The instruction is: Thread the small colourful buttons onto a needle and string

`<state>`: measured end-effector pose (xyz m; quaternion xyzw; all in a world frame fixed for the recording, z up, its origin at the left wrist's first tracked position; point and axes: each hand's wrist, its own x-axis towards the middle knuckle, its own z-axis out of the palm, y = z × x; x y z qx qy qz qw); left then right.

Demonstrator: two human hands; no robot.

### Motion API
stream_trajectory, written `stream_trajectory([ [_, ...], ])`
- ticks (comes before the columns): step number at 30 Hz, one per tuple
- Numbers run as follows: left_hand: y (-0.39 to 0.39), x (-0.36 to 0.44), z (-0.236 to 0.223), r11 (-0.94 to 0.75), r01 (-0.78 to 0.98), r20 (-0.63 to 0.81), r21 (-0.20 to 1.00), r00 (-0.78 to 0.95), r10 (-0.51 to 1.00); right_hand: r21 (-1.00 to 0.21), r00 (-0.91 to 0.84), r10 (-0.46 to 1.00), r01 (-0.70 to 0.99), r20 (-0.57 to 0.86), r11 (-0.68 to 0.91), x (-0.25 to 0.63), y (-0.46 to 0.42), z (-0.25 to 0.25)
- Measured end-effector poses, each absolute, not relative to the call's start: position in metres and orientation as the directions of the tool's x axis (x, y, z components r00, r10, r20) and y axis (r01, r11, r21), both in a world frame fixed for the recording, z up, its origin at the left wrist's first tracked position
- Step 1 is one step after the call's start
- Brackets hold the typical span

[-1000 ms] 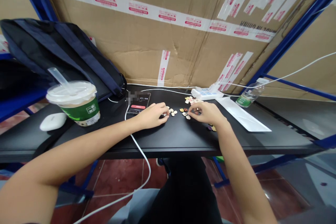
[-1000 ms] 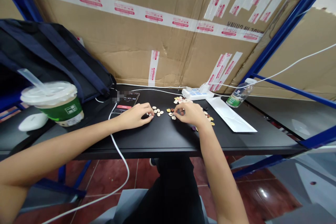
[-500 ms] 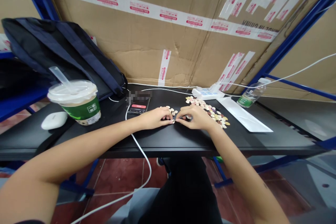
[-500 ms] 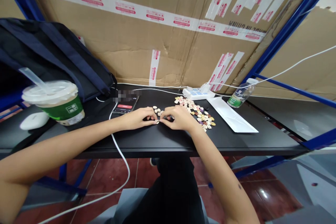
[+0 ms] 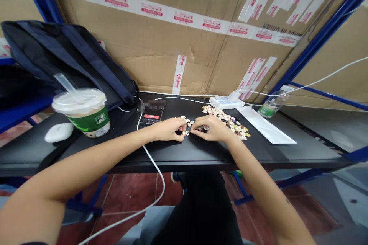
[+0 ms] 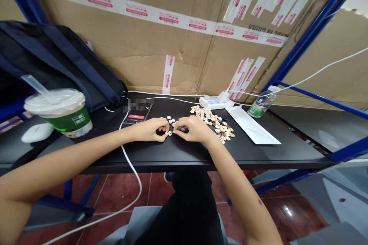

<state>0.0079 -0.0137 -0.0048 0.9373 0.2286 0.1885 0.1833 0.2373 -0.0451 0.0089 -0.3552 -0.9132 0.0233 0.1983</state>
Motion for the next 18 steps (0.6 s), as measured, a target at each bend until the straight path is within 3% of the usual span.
stream_trajectory([
  [10, -0.009, 0.005, -0.011, -0.804, 0.516, 0.35, 0.295, 0.725, 0.593, -0.083, -0.565, 0.706, 0.753, 0.426, 0.653, 0.24, -0.034, 0.003],
  [18, -0.013, 0.005, -0.008, -0.79, 0.559, 0.339, 0.251, 0.714, 0.613, -0.102, -0.425, 0.749, 0.834, 0.509, 0.543, 0.27, -0.044, 0.009],
])
